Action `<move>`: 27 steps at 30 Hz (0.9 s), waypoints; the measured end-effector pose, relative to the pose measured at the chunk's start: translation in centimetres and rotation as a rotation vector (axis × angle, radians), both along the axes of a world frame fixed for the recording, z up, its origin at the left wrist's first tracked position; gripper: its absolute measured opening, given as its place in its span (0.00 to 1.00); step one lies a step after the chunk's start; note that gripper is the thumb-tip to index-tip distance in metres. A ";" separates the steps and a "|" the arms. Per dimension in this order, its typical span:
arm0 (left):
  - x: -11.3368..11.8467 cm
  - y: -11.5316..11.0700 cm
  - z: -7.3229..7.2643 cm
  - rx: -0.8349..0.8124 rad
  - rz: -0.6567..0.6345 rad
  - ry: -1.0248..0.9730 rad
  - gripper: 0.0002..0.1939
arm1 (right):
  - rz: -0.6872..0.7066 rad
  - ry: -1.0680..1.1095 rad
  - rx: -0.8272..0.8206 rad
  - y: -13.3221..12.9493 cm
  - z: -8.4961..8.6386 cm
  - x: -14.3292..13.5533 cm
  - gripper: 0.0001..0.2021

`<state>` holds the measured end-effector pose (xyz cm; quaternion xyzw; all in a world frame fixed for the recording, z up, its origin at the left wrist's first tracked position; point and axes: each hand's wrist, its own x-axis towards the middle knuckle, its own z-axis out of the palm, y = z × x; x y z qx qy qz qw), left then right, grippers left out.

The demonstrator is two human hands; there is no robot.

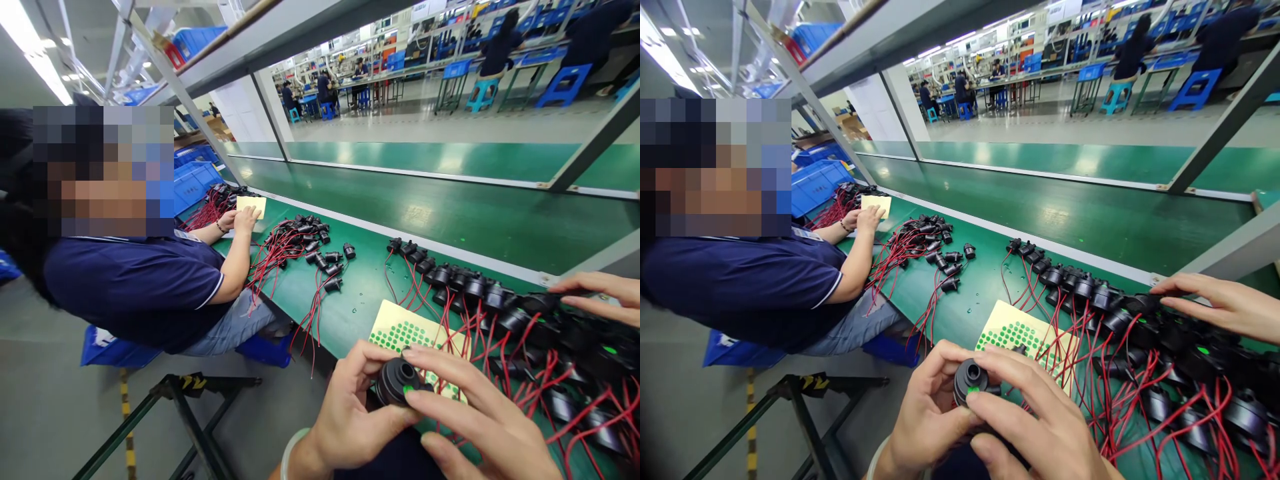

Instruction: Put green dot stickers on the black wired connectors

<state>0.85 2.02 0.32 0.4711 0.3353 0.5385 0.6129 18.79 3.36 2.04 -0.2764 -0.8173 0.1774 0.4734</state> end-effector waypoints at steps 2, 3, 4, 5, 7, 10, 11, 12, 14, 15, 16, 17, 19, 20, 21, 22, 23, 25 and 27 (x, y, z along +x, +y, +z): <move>0.0 -0.2 0.0 0.014 0.002 0.037 0.24 | 0.007 -0.006 0.014 0.0 0.1 -0.3 0.11; -0.1 -0.2 -0.1 0.025 0.011 0.059 0.24 | 0.004 -0.002 0.012 0.0 0.1 -0.4 0.11; -0.1 -0.2 -0.1 0.037 0.025 0.089 0.23 | -0.001 0.004 0.006 0.0 0.1 -0.5 0.11; -0.2 -0.3 -0.1 0.047 0.040 0.122 0.23 | -0.004 0.012 0.001 0.0 0.1 -0.6 0.11; -0.3 -0.3 -0.2 0.064 0.063 0.194 0.23 | -0.011 0.033 -0.009 0.0 -0.1 -0.8 0.11; -0.2 -0.3 -0.3 0.075 0.065 0.258 0.24 | -0.010 0.061 -0.023 0.0 -0.2 -1.1 0.11; -0.2 -0.3 -0.4 0.075 0.058 0.265 0.24 | -0.002 0.065 -0.032 0.0 -0.3 -1.2 0.11; -0.1 -0.3 -0.4 0.077 0.048 0.266 0.23 | 0.015 0.070 -0.042 0.0 -0.5 -1.3 0.12; 0.2 -0.2 -0.4 0.078 0.027 0.245 0.21 | 0.047 0.110 -0.087 -0.1 -0.9 -1.3 0.12; 0.3 -0.2 -0.3 0.073 0.020 0.226 0.20 | 0.044 0.157 -0.127 -0.3 -1.1 -1.3 0.12; 0.4 -0.2 -0.2 0.064 0.017 0.201 0.19 | 0.030 0.211 -0.170 -0.4 -1.4 -1.3 0.13; 0.4 -0.2 -0.2 0.051 0.012 0.167 0.19 | 0.006 0.264 -0.207 -0.5 -1.7 -1.2 0.13; 0.6 -0.3 -0.1 0.029 -0.008 0.088 0.21 | -0.040 0.323 -0.240 -0.7 -2.1 -0.9 0.14; 0.6 -0.3 -0.1 0.025 -0.020 0.052 0.22 | -0.044 0.320 -0.230 -0.7 -2.1 -0.7 0.14; 0.7 -0.4 -0.2 0.029 -0.029 0.023 0.23 | -0.037 0.298 -0.214 -0.7 -2.1 -0.6 0.14; 0.7 -0.5 -0.3 0.038 -0.034 0.008 0.24 | -0.027 0.276 -0.198 -0.7 -2.0 -0.5 0.15; 0.7 -0.5 -0.4 0.057 -0.036 0.006 0.24 | -0.014 0.257 -0.176 -0.7 -1.9 -0.4 0.16; 0.7 -0.6 -0.6 0.111 -0.041 0.027 0.23 | -0.012 0.222 -0.129 -0.6 -1.6 -0.3 0.17; 0.7 -0.7 -0.7 0.156 -0.062 0.039 0.22 | -0.036 0.179 -0.088 -0.5 -1.6 -0.4 0.17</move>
